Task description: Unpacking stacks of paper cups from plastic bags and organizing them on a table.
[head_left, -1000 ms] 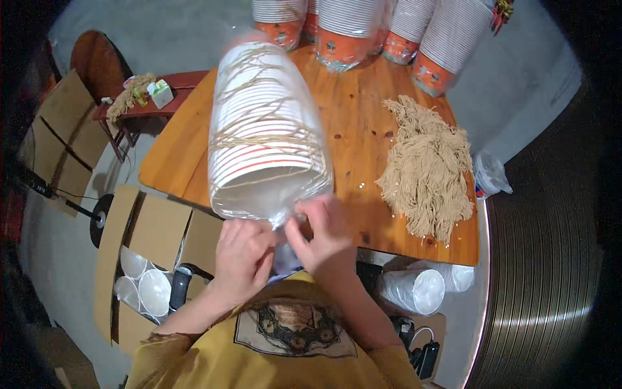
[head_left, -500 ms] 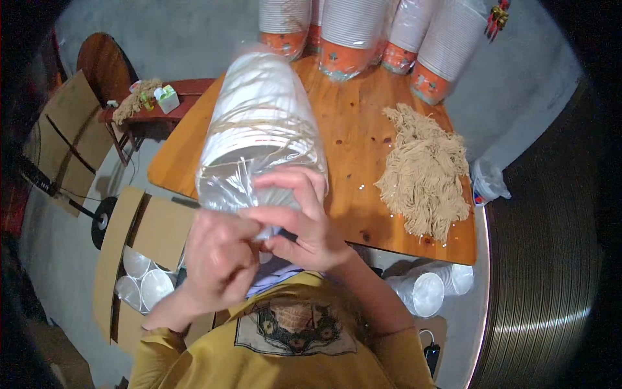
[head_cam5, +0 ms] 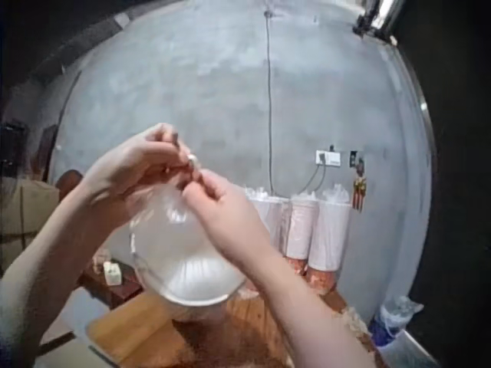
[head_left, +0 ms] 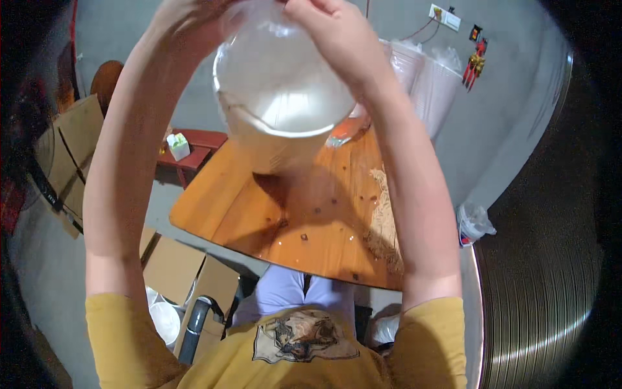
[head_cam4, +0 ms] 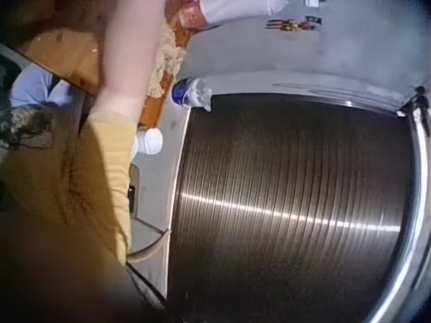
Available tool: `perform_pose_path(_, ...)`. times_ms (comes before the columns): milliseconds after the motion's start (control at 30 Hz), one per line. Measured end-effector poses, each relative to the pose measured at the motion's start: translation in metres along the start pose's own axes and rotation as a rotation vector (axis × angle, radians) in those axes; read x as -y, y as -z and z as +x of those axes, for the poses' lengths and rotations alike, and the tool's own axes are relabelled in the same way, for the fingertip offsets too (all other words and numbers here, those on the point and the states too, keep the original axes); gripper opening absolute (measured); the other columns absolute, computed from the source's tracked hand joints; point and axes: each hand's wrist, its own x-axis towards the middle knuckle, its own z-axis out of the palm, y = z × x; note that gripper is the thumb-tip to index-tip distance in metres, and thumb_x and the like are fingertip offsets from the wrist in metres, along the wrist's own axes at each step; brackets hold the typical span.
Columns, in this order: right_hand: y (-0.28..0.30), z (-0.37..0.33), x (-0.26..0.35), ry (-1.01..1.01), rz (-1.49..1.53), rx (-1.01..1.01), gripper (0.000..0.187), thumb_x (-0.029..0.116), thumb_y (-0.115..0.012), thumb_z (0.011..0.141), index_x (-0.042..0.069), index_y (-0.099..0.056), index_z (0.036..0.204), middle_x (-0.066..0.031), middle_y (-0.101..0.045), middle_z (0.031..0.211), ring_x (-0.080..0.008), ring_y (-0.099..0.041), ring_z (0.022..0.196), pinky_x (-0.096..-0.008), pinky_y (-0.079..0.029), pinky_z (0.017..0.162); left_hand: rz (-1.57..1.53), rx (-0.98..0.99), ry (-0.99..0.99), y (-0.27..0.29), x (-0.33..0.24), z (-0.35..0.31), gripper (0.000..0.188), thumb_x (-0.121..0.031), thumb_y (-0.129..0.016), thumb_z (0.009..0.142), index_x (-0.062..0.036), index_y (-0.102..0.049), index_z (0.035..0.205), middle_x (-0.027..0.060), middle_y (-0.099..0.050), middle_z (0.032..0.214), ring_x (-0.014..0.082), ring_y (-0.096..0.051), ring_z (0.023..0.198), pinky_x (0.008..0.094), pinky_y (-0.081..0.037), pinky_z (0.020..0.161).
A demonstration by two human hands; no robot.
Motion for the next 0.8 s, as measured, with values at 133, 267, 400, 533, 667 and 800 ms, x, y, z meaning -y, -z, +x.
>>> perform_pose_path(133,0.015,0.079,-0.029,0.045,0.403,-0.046,0.031,0.02,-0.054,0.087,0.005,-0.061,0.114,-0.0014,-0.062,0.1,-0.0103,-0.056,0.092,-0.0227,-0.042,0.084,0.664,-0.744,0.122,0.001,-0.029,0.058,0.012,0.005,-0.052,0.074,-0.005,-0.046,0.076,0.012,-0.058,0.074,0.0212,-0.058,0.069,0.0307,-0.047,0.062)
perform_pose_path(267,0.019,0.123,-0.022,-0.175,0.296,-0.006,0.038,0.026,-0.056,0.086,0.006,-0.059,0.118,-0.0027,-0.062,0.105,-0.0114,-0.055,0.096,-0.0237,-0.04,0.089,0.744,-0.633,0.578,0.091,-0.07,0.078,0.007,-0.009,-0.056,0.071,-0.0038,-0.061,0.073,0.0148,-0.061,0.077,0.0243,-0.056,0.062,0.033,-0.044,0.054)
perform_pose_path(400,0.018,0.163,-0.046,-0.242,0.236,0.015,0.027,0.024,-0.055,0.088,0.004,-0.06,0.105,-0.0044,-0.062,0.093,-0.012,-0.057,0.082,-0.0259,-0.045,0.077,0.796,-1.061,0.613,0.168,-0.087,0.089,0.014,-0.013,-0.055,0.075,-0.0001,-0.06,0.076,0.0134,-0.062,0.076,0.0263,-0.055,0.061,0.0389,-0.045,0.06)
perform_pose_path(533,0.016,0.19,-0.074,-0.251,0.097,0.036,0.035,0.026,-0.056,0.089,0.004,-0.057,0.116,-0.007,-0.063,0.102,-0.0127,-0.058,0.092,-0.0257,-0.045,0.083,0.499,-0.998,0.627,0.19,-0.072,0.093,0.009,-0.009,-0.053,0.073,-0.002,-0.058,0.077,0.0114,-0.058,0.07,0.0263,-0.055,0.063,0.036,-0.046,0.062)
perform_pose_path(667,0.003,0.179,-0.11,-0.016,-0.26,-0.132,0.041,0.029,-0.056,0.09,0.006,-0.055,0.124,-0.0045,-0.063,0.107,-0.0125,-0.057,0.1,-0.0266,-0.042,0.089,0.706,-0.644,0.208,0.252,-0.091,0.029,0.009,-0.006,-0.056,0.074,-0.0056,-0.057,0.083,0.0068,-0.056,0.074,0.0219,-0.055,0.071,0.0335,-0.046,0.064)
perform_pose_path(800,-0.041,0.11,-0.218,-0.02,-0.108,-0.2,0.053,0.031,-0.057,0.089,0.005,-0.043,0.133,-0.0203,-0.05,0.127,-0.0277,-0.05,0.115,-0.0372,-0.04,0.097,0.761,-1.019,0.196,0.299,-0.067,-0.021,0.018,-0.002,-0.057,0.081,-0.0036,-0.05,0.097,0.0071,-0.057,0.088,0.0136,-0.057,0.076,0.0266,-0.047,0.067)
